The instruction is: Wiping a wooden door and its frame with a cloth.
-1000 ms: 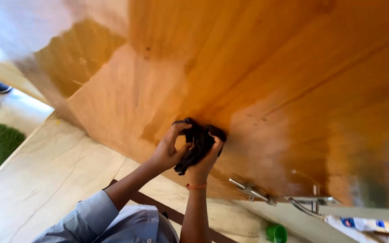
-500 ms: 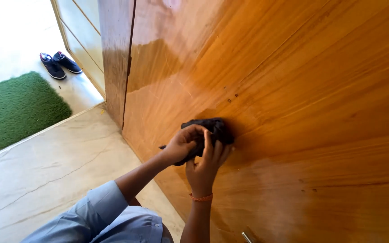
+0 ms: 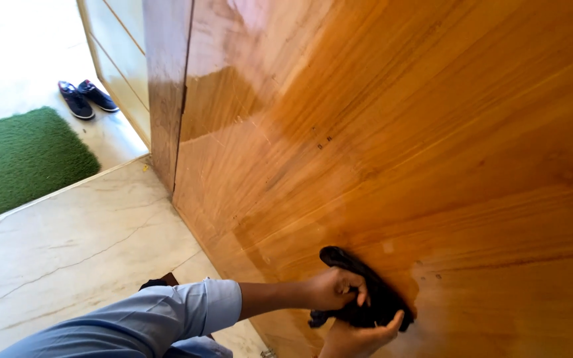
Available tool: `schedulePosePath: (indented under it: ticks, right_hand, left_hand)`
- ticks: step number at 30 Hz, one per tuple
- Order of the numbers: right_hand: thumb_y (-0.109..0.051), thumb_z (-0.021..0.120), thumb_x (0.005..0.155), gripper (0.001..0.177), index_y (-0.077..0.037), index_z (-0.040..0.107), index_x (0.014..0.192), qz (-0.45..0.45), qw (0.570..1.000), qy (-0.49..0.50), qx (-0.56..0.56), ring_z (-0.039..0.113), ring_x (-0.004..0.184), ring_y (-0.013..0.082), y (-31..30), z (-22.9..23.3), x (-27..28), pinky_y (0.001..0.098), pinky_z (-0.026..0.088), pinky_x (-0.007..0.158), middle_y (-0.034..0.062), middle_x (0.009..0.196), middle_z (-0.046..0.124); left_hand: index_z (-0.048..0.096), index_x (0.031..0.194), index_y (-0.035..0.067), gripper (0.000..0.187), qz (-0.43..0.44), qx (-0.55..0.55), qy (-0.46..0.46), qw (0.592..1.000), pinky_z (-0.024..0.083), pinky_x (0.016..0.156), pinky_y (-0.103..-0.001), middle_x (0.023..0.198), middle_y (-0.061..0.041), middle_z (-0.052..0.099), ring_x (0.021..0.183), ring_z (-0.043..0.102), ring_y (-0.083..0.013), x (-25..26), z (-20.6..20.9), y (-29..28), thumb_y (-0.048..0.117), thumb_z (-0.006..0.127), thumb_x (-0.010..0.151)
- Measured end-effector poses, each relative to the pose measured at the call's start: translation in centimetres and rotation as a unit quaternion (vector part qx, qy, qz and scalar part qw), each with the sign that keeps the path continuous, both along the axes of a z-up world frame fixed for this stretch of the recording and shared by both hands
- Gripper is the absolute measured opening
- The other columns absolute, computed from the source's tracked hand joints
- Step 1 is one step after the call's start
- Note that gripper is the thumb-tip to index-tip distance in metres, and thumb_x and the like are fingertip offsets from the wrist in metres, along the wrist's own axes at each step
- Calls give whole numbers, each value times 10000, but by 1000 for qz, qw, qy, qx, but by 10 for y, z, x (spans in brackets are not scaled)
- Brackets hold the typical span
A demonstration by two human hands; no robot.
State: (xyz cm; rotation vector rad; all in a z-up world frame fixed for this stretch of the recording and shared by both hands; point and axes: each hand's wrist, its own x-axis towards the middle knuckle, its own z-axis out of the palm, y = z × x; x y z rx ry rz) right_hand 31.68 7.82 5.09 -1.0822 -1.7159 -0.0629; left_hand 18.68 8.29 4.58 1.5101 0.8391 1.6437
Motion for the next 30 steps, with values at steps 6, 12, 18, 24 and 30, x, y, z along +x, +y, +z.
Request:
schedulePosePath:
  ticks: [6, 12, 18, 24, 30]
  right_hand:
    - [-165, 901, 627, 798, 16, 584, 1336, 52, 993, 102, 5, 602, 1046, 331, 65, -67, -25, 441, 520, 887, 231, 1239, 563]
    - [-144, 850, 787, 598, -21, 625, 1327, 189, 965, 101, -148, 686, 1019, 262, 57, -86, -63, 374, 569, 928, 181, 1206, 673]
    - [-45, 774, 754, 688, -17, 585, 1415, 297, 945, 18, -136, 669, 1137, 317, -21, -4, -145, 387, 542, 952, 227, 1284, 658]
    - [2, 767, 770, 661, -21, 584, 1405, 280, 959, -2, -39, 604, 1197, 380, -42, 18, -184, 429, 494, 1032, 226, 1276, 605]
    - [7, 762, 807, 563, -61, 615, 1347, 160, 981, 106, -17, 590, 1196, 316, -42, 1, -188, 392, 513, 1037, 169, 1274, 565]
  left_hand:
    - [676, 1025, 103, 210, 139, 71, 94, 983, 515, 746, -360, 1025, -67, 703, 922, 667, -257, -42, 4, -27, -56, 578, 928]
    - [606, 1145, 103, 288, 340, -62, 83, 935, 547, 760, -394, 1157, -107, 625, 1003, 661, -307, -93, 14, -57, 52, 686, 873]
    - [604, 1157, 49, 500, 467, -97, 120, 871, 517, 860, -453, 1220, -182, 554, 1057, 609, -396, -163, 17, -81, 297, 846, 798]
    - [647, 1233, 35, 374, 310, 21, 130, 942, 535, 972, -421, 1259, -166, 636, 1180, 630, -371, -194, 13, -79, 255, 722, 939]
    - [658, 1201, 37, 264, 170, 130, 125, 969, 539, 1000, -418, 1211, -156, 676, 1164, 653, -352, -211, 28, -66, 122, 668, 951]
